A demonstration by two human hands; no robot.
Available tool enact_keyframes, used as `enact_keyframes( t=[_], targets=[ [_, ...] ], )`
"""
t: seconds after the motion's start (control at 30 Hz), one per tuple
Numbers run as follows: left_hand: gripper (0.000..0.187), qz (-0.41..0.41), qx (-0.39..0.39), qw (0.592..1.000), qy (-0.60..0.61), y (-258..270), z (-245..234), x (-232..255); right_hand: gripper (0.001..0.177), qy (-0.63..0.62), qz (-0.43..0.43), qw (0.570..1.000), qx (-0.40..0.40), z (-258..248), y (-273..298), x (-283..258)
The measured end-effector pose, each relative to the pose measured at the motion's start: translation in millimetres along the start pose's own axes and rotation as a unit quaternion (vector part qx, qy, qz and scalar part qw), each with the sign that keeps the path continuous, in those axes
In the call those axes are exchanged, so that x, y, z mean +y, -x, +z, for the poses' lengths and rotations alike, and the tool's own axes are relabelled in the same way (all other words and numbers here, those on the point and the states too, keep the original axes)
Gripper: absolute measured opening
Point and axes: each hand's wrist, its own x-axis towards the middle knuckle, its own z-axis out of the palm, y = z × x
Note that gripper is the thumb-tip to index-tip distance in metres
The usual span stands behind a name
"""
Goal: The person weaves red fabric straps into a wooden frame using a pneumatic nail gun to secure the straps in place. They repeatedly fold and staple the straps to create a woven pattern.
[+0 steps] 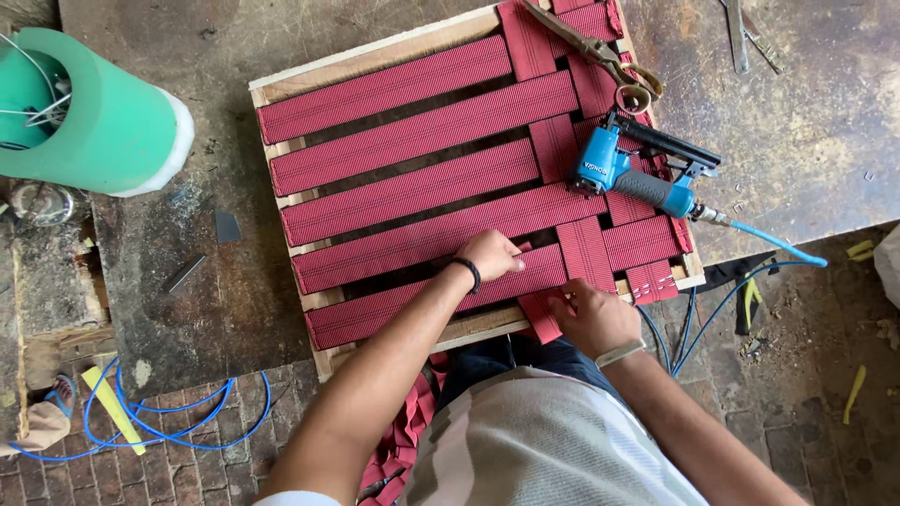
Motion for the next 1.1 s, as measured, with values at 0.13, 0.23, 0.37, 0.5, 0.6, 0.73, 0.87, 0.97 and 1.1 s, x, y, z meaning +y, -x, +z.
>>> enact_keyframes(
  t=[0.13,0.23,0.37,0.5,0.6,0.73,0.87,0.97,1.1],
  targets=[
    [0.012,0.009,0.209,0.969,0.132,22.8,-34.7,27.4,0.031,-0.064,-0.116,0.988,0.073,-12.0,0.9,-3.4],
    [0.008,0.029,0.302,0.94,0.153,11.2,-71.7,43.4,0.042,-0.092,-0.258,0.95,0.147,-14.3,-16.4,-14.2],
    [0.015,0.099,0.354,0.917,0.157,-32.1,-118.0,51.2,0.072,-0.059,-0.335,0.923,0.182,-12.6,-69.7,-47.1],
    [0.024,0.046,0.298,0.95,0.079,-52.4,-109.4,30.2,0.082,0.073,-0.318,0.933,0.15,-1.0,-112.9,-62.9],
    [0.021,-0.023,0.285,0.952,0.112,-82.4,-110.9,1.5,0.077,0.069,-0.276,0.956,0.071,1.5,-133.7,-62.0],
    [0.028,-0.108,0.15,0.98,-0.069,-131.5,-105.6,-36.6,0.079,0.124,-0.27,0.954,0.027,5.1,-135.3,-58.3],
    [0.043,0.026,-0.087,0.972,-0.216,-184.5,-125.3,-62.4,0.083,0.135,-0.259,0.956,-0.005,-8.0,-148.7,-69.7],
    [0.051,-0.014,-0.141,0.975,-0.171,-192.7,-122.6,-77.1,0.085,0.133,-0.233,0.962,-0.053,-18.8,-153.9,-77.7],
    [0.044,-0.029,-0.148,0.977,-0.152,-188.5,-120.1,-79.0,0.083,0.131,-0.223,0.963,-0.077,-26.8,-158.3,-86.9]
  ],
)
